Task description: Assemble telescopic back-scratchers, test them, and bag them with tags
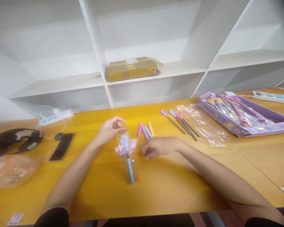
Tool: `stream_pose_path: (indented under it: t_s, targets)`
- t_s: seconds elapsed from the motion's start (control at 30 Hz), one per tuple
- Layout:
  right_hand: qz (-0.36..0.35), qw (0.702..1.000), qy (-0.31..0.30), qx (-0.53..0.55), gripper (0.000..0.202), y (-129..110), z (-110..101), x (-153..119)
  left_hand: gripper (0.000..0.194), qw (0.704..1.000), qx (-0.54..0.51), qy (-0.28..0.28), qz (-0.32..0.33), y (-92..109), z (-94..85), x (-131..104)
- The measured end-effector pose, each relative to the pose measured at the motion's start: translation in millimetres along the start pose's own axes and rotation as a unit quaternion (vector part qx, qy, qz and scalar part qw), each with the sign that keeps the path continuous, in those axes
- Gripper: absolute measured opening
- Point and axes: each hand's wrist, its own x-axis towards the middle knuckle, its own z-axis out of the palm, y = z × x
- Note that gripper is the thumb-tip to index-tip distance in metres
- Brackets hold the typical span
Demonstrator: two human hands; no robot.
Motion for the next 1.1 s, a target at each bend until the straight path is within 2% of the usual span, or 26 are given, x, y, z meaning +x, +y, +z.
stream_pose_path:
  t_s: [0.1, 0.2, 0.4, 0.77, 0.97, 1.1]
  targets:
    - [0.074, 0.989, 0.116, -0.051, 0.014, 4.2, -23.3, -20.6, 0.035, 1.0, -0.003, 0.011, 0.005, 2.1, 1.6, -2.0]
    - [0.129, 0.97, 0.161, -0.127, 0.014, 9.0, -33.5, -28.4, 0.033, 1.0, -0.014, 0.009, 0.009, 3.3, 4.3, -3.4]
    - [0.087, 0.986, 0.099, -0.098, 0.025, 17.3, -30.8, -19.6, 0.036, 0.997, -0.077, -0.026, 0.004, 3.4, 10.4, -3.4]
    - [0.143, 0.978, 0.092, -0.122, 0.03, 21.4, -22.0, -2.3, 0.036, 0.995, -0.084, -0.047, 0.011, 3.8, 13.4, -3.9]
    - [0.172, 0.974, 0.054, -0.138, 0.025, 22.8, -18.6, 2.3, 0.045, 0.995, -0.083, -0.051, -0.002, 2.0, 16.1, -3.0]
    - [0.169, 0.974, 0.03, -0.147, 0.032, 25.7, -15.2, 4.1, 0.05, 0.997, -0.074, -0.037, -0.01, 1.7, 17.9, -3.5]
